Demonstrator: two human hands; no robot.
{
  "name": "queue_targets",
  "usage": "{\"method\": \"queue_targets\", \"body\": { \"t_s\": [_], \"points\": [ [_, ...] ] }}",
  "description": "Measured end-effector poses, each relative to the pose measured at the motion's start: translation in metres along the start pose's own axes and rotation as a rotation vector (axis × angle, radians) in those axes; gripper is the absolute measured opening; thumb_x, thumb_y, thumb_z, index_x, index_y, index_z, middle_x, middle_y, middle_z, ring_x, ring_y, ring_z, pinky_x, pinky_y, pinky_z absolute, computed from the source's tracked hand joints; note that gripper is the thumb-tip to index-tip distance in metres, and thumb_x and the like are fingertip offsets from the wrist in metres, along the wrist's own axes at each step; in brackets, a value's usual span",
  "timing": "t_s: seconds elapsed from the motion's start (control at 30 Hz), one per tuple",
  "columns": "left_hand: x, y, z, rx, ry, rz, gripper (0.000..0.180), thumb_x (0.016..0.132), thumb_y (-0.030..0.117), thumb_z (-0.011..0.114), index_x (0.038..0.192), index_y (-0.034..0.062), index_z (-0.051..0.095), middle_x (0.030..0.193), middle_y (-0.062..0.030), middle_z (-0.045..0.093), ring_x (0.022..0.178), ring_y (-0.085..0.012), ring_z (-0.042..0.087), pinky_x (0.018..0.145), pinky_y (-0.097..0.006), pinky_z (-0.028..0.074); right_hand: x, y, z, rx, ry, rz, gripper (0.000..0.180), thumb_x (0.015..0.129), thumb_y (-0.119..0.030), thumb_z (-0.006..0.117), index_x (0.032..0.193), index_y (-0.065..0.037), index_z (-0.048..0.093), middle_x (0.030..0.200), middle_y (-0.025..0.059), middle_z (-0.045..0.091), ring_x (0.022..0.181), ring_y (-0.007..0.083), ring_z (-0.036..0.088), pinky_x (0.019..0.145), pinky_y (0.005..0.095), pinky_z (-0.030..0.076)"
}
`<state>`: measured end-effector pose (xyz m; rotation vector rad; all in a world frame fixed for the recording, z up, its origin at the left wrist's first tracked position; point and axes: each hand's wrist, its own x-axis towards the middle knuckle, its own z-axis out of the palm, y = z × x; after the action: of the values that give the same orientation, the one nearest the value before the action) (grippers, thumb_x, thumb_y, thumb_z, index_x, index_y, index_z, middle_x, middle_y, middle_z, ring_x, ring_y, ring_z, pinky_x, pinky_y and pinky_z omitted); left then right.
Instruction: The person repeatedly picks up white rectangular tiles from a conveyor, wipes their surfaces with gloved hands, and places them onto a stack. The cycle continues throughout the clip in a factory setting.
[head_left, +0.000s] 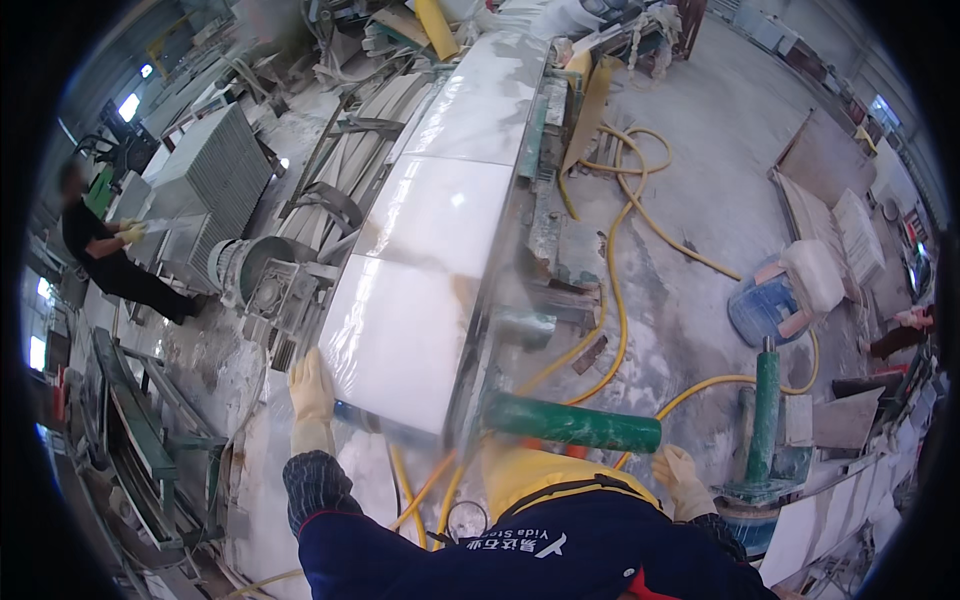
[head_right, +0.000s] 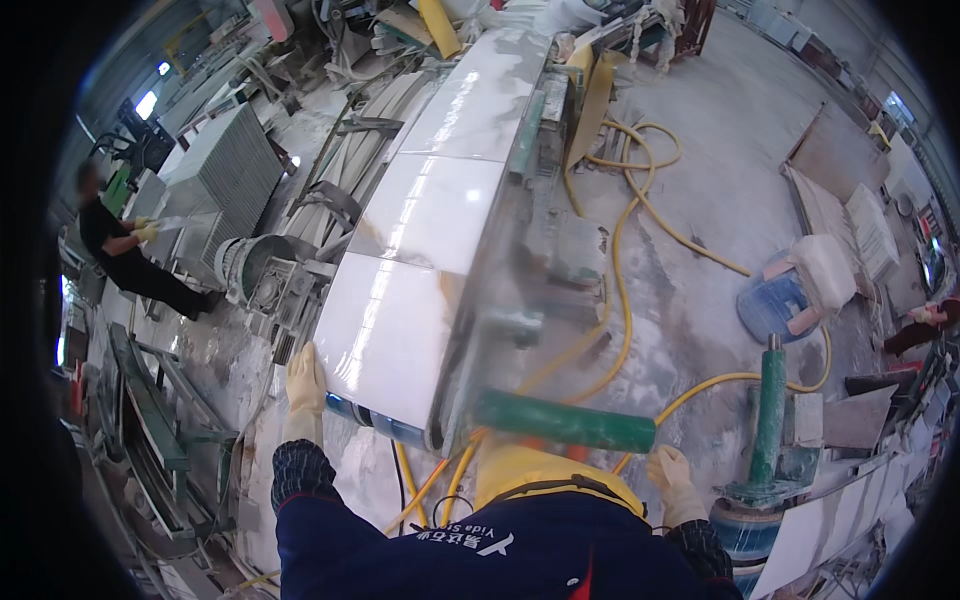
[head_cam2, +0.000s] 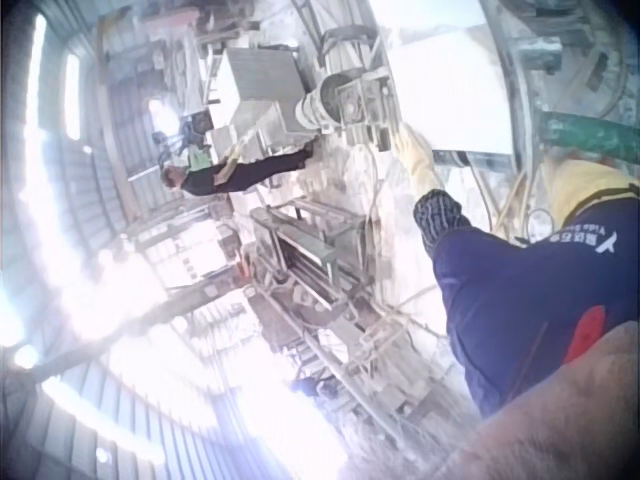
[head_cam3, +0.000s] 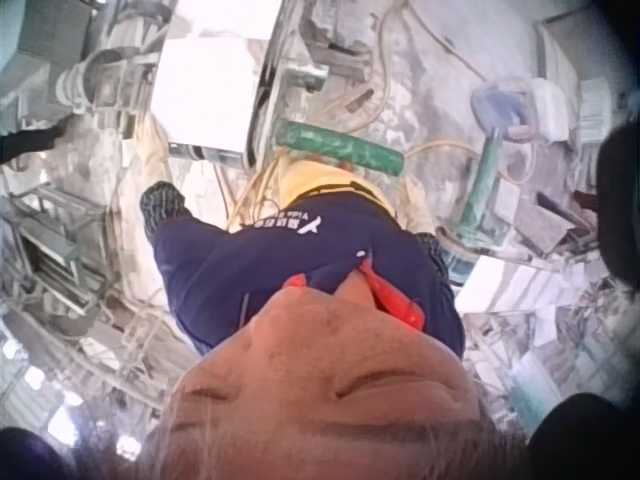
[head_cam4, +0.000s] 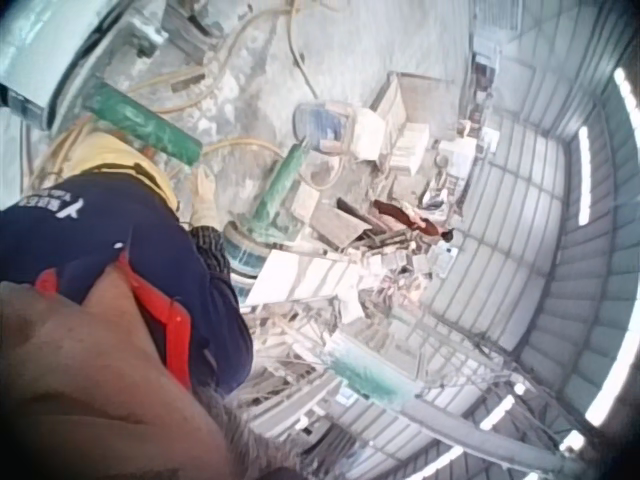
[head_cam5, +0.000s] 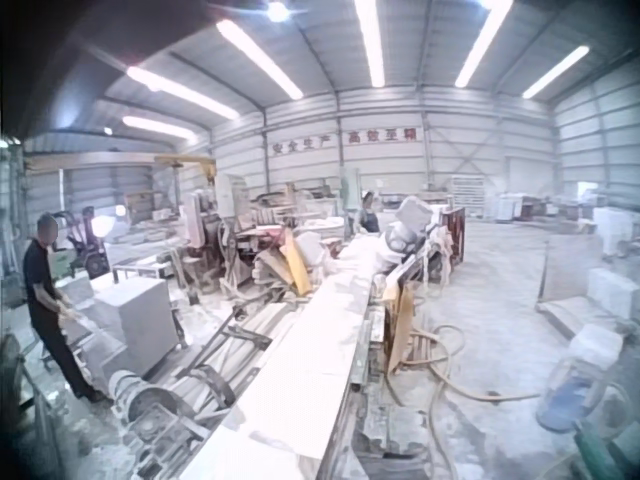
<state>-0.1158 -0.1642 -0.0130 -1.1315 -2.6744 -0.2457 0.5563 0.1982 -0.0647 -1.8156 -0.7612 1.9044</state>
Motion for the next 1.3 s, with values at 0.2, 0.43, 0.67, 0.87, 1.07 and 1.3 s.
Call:
{"method": "queue_targets", "body": {
  "t_s": [0.2,0.43,0.67,0.87,1.07,1.3],
  "points": [
    [-0.070,-0.010,-0.011,0.021,-0.090,-0.267,0.051,0.098,0.019,0.053,0.144,-0.0011,0.045,0.141,-0.0223,0.054,0.134,-0.0399,0.046,0.115,-0.050,0.033,0.028,-0.010,0.001,-0.226,-0.151,-0.024,0.028,0.101,-0.020,0.056,0.127,-0.008,0.058,0.099,0.0099,0.066,0.075,0.0209,0.064,0.062,0.0345,0.052],
    [-0.086,0.096,0.016,-0.968,0.370,-1.095,0.055,0.101,0.027,0.049,0.146,-0.0036,0.042,0.142,-0.0275,0.051,0.132,-0.0351,0.049,0.112,-0.039,0.039,0.049,-0.002,-0.005,-0.198,-0.118,-0.021,0.029,0.101,-0.017,0.055,0.126,-0.003,0.062,0.096,0.0108,0.069,0.068,0.0203,0.065,0.054,0.0318,0.050],
    [-0.020,0.209,0.011,-1.018,0.618,-1.262,0.046,0.099,0.014,0.051,0.143,0.0033,0.044,0.135,-0.0212,0.054,0.123,-0.0249,0.053,0.100,-0.037,0.046,0.059,0.008,-0.021,-0.128,-0.095,-0.050,0.027,0.101,-0.016,0.056,0.124,-0.003,0.061,0.094,0.0126,0.069,0.067,0.0229,0.065,0.054,0.0357,0.052],
    [-0.018,0.224,-0.001,-0.843,0.655,-1.168,0.055,0.098,0.025,0.049,0.147,0.0028,0.036,0.137,-0.0252,0.055,0.121,-0.0383,0.057,0.101,-0.040,0.045,0.062,0.033,-0.039,-0.038,-0.118,-0.015,0.026,0.101,-0.018,0.058,0.124,-0.005,0.059,0.087,0.0100,0.066,0.065,0.0223,0.063,0.052,0.0347,0.051],
    [-0.025,0.238,-0.014,-0.735,0.618,-1.154,0.058,0.101,0.023,0.049,0.148,-0.0068,0.031,0.144,-0.0325,0.044,0.130,-0.0404,0.049,0.110,-0.046,0.039,0.061,0.034,-0.060,0.004,-0.125,0.019,0.027,0.100,-0.015,0.057,0.125,-0.004,0.056,0.082,0.0085,0.062,0.061,0.0201,0.059,0.050,0.0328,0.048],
    [-0.028,0.225,-0.014,-0.875,0.550,-1.195,0.067,0.098,0.027,0.049,0.150,-0.0089,0.027,0.143,-0.0371,0.044,0.128,-0.0455,0.051,0.106,-0.048,0.043,0.083,-0.038,0.006,-0.120,0.132,-0.419,0.037,0.099,-0.012,0.058,0.135,-0.004,0.053,0.103,0.0106,0.064,0.077,0.0182,0.062,0.065,0.0305,0.053]
  ]
}}
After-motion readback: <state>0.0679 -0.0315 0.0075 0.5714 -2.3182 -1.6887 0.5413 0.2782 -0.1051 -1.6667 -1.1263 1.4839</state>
